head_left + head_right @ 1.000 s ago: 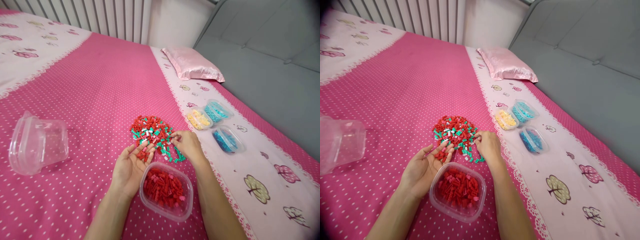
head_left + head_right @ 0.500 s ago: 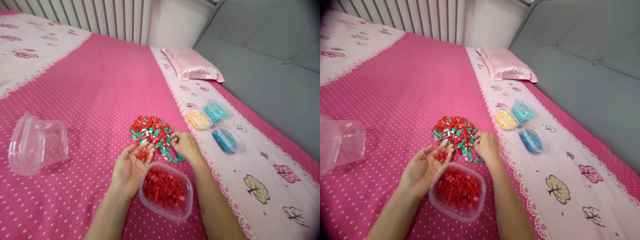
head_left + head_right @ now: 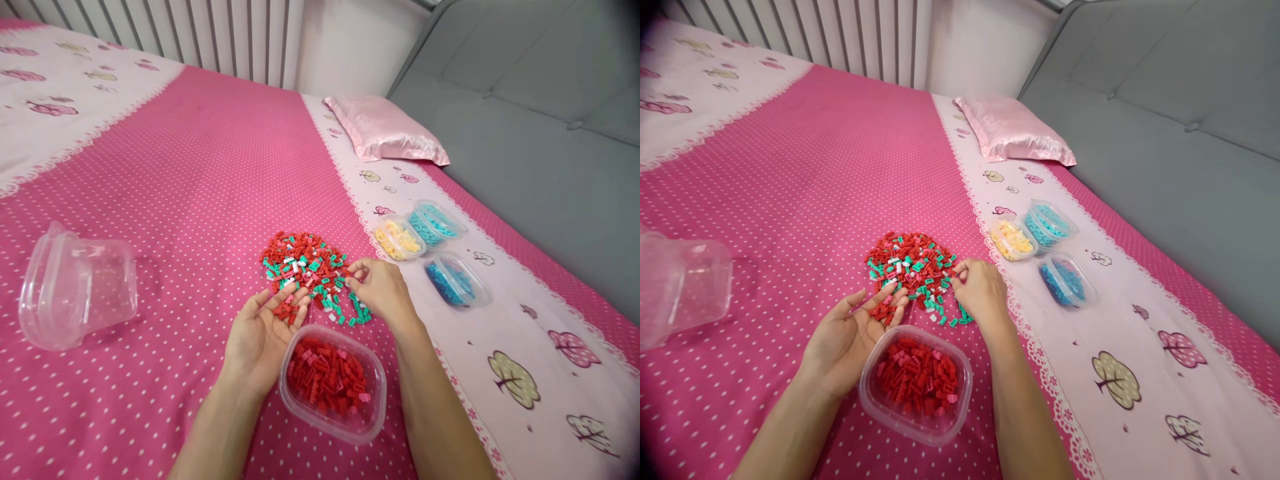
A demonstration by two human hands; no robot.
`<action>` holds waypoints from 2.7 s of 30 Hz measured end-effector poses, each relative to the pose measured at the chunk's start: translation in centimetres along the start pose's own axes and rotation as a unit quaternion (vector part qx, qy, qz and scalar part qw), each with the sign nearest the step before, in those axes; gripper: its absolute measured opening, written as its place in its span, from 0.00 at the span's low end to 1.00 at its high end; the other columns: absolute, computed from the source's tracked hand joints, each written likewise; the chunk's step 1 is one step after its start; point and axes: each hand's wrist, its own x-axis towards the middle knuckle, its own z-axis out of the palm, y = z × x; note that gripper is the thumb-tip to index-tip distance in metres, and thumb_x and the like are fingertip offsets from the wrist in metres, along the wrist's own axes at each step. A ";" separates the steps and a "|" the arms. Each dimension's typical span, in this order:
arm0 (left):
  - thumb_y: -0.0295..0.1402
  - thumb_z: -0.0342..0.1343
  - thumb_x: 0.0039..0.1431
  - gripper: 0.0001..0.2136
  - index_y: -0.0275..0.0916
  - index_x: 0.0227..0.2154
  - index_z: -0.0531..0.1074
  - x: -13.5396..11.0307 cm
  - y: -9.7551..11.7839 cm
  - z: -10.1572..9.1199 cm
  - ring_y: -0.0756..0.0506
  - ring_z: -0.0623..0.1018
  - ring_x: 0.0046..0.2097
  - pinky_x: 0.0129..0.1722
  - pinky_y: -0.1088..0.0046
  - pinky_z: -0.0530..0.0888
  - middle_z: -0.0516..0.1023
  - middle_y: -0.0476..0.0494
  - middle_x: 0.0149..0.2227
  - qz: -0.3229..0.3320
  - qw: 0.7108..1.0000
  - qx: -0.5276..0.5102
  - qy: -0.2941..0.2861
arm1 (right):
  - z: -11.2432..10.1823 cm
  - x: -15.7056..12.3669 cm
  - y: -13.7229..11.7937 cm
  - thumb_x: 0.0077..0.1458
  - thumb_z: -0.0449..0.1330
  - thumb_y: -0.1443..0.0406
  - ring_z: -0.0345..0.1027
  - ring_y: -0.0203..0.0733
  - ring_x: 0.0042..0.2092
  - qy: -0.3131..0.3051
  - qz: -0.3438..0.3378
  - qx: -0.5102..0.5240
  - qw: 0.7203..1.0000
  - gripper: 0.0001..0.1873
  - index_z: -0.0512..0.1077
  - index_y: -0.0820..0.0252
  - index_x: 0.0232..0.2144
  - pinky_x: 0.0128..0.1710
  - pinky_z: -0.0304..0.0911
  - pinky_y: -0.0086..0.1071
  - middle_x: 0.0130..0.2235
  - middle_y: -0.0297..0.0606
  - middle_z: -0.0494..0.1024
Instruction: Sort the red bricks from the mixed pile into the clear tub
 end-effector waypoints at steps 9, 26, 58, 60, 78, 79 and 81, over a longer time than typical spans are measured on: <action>0.28 0.44 0.58 0.13 0.27 0.41 0.69 0.1 0.0 -0.1 0.45 0.79 0.35 0.34 0.72 0.78 0.75 0.31 0.39 0.002 1.000 0.003 -0.007 | -0.9 -1.0 -1.7 0.45 0.62 0.67 0.69 0.34 0.27 -0.031 -0.078 0.133 0.988 0.07 0.74 0.59 0.31 0.31 0.63 0.28 0.29 0.32 0.78; 0.29 0.42 0.59 0.12 0.29 0.38 0.69 0.0 0.0 0.0 0.48 0.78 0.32 0.33 0.74 0.77 0.75 0.35 0.33 -0.006 1.000 -0.002 -0.019 | -1.0 -3.4 -4.8 0.47 0.60 0.70 0.71 0.33 0.29 -0.080 -0.172 0.213 0.959 0.07 0.75 0.58 0.32 0.30 0.64 0.27 0.31 0.32 0.79; 0.27 0.44 0.57 0.14 0.28 0.42 0.69 0.1 -0.1 0.1 0.45 0.79 0.34 0.33 0.71 0.78 0.76 0.32 0.37 0.005 1.000 0.002 -0.002 | 0.3 -0.9 -1.2 0.48 0.60 0.70 0.71 0.37 0.32 -0.069 -0.031 -0.018 0.997 0.07 0.76 0.53 0.28 0.31 0.61 0.28 0.29 0.30 0.79; 0.27 0.44 0.56 0.14 0.27 0.42 0.69 0.1 -0.1 0.1 0.45 0.79 0.35 0.34 0.71 0.78 0.76 0.31 0.37 0.006 1.000 0.000 0.000 | 0.1 -0.8 -1.0 0.48 0.60 0.69 0.72 0.39 0.33 -0.047 -0.006 -0.045 0.998 0.07 0.76 0.52 0.28 0.31 0.60 0.29 0.29 0.31 0.79; 0.27 0.44 0.57 0.14 0.28 0.43 0.68 0.0 0.0 0.1 0.46 0.79 0.34 0.33 0.71 0.78 0.76 0.32 0.37 0.003 1.000 -0.003 -0.002 | -1.1 -0.8 -0.3 0.44 0.62 0.69 0.72 0.37 0.31 -0.086 0.017 -0.036 0.995 0.06 0.77 0.51 0.24 0.27 0.57 0.27 0.26 0.29 0.78; 0.27 0.44 0.57 0.14 0.28 0.43 0.68 0.0 0.0 0.1 0.46 0.79 0.34 0.33 0.72 0.78 0.76 0.33 0.37 0.005 1.000 -0.003 -0.001 | -1.0 -0.8 -0.3 0.44 0.63 0.69 0.71 0.37 0.30 -0.091 0.017 -0.035 0.995 0.07 0.78 0.50 0.24 0.26 0.57 0.27 0.26 0.29 0.78; 0.27 0.44 0.57 0.14 0.28 0.43 0.68 -0.1 0.0 0.2 0.46 0.79 0.34 0.33 0.72 0.78 0.76 0.32 0.37 0.007 1.000 -0.004 0.003 | -0.8 -0.8 -0.4 0.44 0.63 0.69 0.71 0.37 0.30 -0.089 0.018 -0.037 0.995 0.07 0.78 0.49 0.25 0.26 0.58 0.27 0.27 0.28 0.79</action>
